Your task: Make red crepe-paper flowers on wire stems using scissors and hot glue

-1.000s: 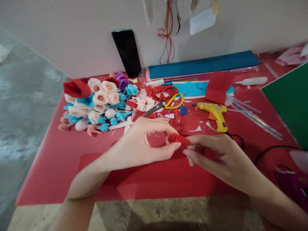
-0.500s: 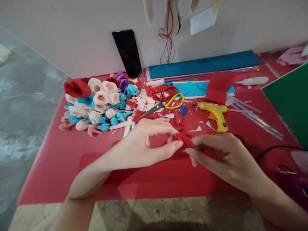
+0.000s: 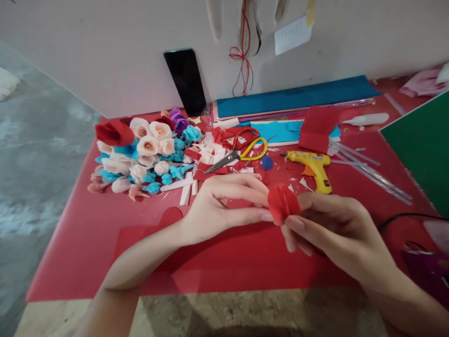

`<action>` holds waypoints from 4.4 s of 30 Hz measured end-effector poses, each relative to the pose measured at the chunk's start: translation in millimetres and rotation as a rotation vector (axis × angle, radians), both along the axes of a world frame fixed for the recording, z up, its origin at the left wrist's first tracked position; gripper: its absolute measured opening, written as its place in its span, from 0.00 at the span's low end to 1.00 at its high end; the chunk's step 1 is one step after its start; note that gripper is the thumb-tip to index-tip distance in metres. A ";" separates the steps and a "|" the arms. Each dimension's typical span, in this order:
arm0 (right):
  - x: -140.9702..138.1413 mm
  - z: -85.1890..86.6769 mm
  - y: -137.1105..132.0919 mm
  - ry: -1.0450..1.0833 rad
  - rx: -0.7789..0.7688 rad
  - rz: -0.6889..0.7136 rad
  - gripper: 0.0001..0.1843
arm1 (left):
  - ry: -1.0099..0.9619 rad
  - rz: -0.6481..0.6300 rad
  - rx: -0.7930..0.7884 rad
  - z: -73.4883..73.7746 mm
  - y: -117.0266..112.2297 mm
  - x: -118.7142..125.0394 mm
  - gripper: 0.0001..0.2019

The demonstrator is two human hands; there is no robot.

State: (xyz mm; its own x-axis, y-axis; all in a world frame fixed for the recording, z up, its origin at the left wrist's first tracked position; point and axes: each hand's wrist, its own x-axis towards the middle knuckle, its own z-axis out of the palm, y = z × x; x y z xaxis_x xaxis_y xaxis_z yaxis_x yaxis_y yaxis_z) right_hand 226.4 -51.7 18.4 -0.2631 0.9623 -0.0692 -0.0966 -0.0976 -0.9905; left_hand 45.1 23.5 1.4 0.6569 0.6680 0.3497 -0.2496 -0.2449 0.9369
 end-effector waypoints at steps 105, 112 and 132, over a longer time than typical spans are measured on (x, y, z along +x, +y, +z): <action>9.4 14.7 7.8 -0.305 -0.205 0.306 0.10 | 0.151 -0.068 0.523 15.0 -1.4 -10.2 0.09; 10.4 5.5 6.6 -0.316 -0.110 0.344 0.12 | 0.217 -0.106 0.761 19.2 2.4 -12.0 0.05; 10.1 12.2 4.1 -0.510 0.062 0.316 0.15 | 0.195 -0.080 0.913 19.9 6.1 -10.2 0.02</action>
State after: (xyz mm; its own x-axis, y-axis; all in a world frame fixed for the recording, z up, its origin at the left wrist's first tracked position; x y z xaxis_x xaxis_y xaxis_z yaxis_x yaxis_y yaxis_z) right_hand 236.5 -47.5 30.5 -0.4856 0.8491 -0.2077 0.4164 0.0158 -0.9090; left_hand 35.0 29.5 21.3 0.7915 0.1400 0.5950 -0.1557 -0.8951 0.4178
